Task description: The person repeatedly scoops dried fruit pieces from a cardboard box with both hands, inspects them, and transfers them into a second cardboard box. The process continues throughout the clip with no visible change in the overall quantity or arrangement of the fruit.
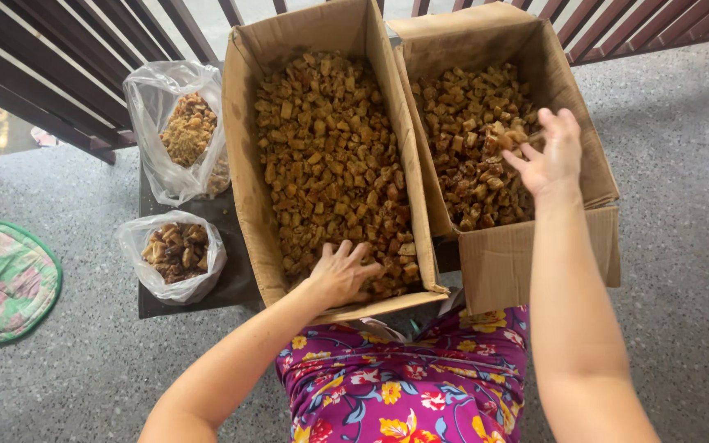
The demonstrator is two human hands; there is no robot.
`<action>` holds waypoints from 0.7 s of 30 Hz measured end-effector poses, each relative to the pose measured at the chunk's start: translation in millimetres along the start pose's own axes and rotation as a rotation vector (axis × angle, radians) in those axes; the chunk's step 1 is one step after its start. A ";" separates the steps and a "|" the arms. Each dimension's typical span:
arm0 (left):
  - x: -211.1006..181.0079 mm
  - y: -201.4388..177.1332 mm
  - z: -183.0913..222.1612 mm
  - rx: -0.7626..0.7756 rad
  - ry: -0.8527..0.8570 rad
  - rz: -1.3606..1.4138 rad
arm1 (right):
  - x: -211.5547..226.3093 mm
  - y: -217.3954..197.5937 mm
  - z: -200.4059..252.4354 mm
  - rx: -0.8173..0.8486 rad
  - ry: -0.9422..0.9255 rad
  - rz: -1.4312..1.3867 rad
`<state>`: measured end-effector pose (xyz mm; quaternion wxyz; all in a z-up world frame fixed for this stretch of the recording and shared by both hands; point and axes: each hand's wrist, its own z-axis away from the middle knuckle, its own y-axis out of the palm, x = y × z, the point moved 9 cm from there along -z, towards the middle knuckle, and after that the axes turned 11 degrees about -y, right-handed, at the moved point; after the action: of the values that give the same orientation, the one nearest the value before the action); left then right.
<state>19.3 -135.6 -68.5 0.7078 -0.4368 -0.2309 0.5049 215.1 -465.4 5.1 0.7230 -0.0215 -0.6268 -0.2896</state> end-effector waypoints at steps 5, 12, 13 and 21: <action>78.9 16.2 -30.6 0.030 -0.306 0.365 | -18.5 76.9 55.5 0.227 -0.030 -0.291; 168.9 -45.6 -2.8 -0.555 -0.207 0.747 | -146.5 181.7 138.0 0.221 0.508 -0.594; 176.7 -49.1 -2.0 -0.507 -0.304 0.902 | -165.1 182.9 144.7 0.193 0.535 -0.541; 122.6 -114.7 -3.4 -0.370 -0.340 0.962 | -222.2 178.7 154.9 0.410 0.654 -0.431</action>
<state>127.8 -37.0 13.4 0.2607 -0.5225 -0.2014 0.7864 146.0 -168.7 -106.7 0.7957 0.3465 -0.3996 -0.2952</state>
